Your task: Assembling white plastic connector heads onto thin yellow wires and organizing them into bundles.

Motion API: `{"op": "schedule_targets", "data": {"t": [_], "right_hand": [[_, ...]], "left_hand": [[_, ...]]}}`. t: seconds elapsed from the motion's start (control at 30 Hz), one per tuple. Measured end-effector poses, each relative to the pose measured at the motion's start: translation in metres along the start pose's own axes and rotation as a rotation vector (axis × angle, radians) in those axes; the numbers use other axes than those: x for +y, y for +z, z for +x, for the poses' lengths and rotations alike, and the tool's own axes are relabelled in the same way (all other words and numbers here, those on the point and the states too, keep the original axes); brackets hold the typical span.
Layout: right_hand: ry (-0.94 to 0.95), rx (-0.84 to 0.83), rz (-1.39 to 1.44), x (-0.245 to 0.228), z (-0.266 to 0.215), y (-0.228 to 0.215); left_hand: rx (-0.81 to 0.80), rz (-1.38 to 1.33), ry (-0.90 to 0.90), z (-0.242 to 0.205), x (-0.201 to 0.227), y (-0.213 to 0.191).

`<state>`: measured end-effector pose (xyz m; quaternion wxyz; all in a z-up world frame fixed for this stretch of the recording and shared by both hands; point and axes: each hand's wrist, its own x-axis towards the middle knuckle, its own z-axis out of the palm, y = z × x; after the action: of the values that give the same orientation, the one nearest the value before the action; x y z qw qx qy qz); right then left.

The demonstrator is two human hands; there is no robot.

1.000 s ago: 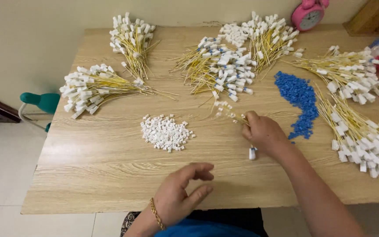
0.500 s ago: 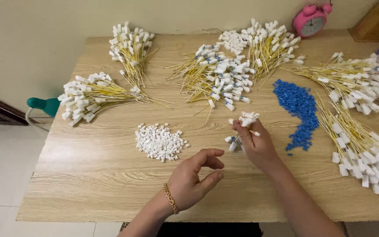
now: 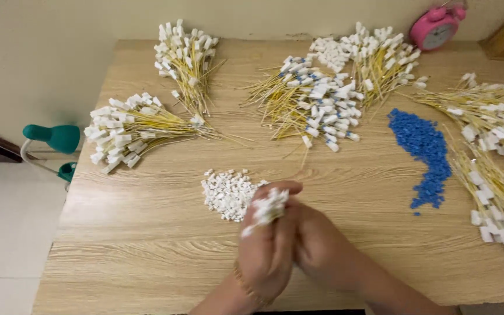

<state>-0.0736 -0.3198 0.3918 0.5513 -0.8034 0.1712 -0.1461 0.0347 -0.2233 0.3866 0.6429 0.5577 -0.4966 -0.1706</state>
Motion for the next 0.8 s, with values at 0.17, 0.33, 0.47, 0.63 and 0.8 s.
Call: {"op": "schedule_targets", "data": {"t": [0.17, 0.33, 0.47, 0.63, 0.8], "right_hand": [[-0.611, -0.145, -0.299, -0.081, 0.049, 0.022], [-0.212, -0.075, -0.283, -0.022, 0.053, -0.013], [0.095, 0.234, -0.427, 0.015, 0.045, -0.063], [0.154, 0.333, -0.521, 0.063, 0.040, -0.102], [0.117, 0.382, -0.731, 0.080, 0.053, -0.110]], "left_hand": [[0.207, -0.389, -0.116, -0.023, -0.005, -0.090], [0.506, -0.081, -0.017, -0.023, -0.003, -0.207], [0.338, 1.066, -0.214, -0.004, 0.019, -0.253], [-0.046, 1.513, -0.157, -0.005, -0.049, -0.250], [-0.366, 1.600, -0.534, -0.008, -0.099, -0.205]]}}
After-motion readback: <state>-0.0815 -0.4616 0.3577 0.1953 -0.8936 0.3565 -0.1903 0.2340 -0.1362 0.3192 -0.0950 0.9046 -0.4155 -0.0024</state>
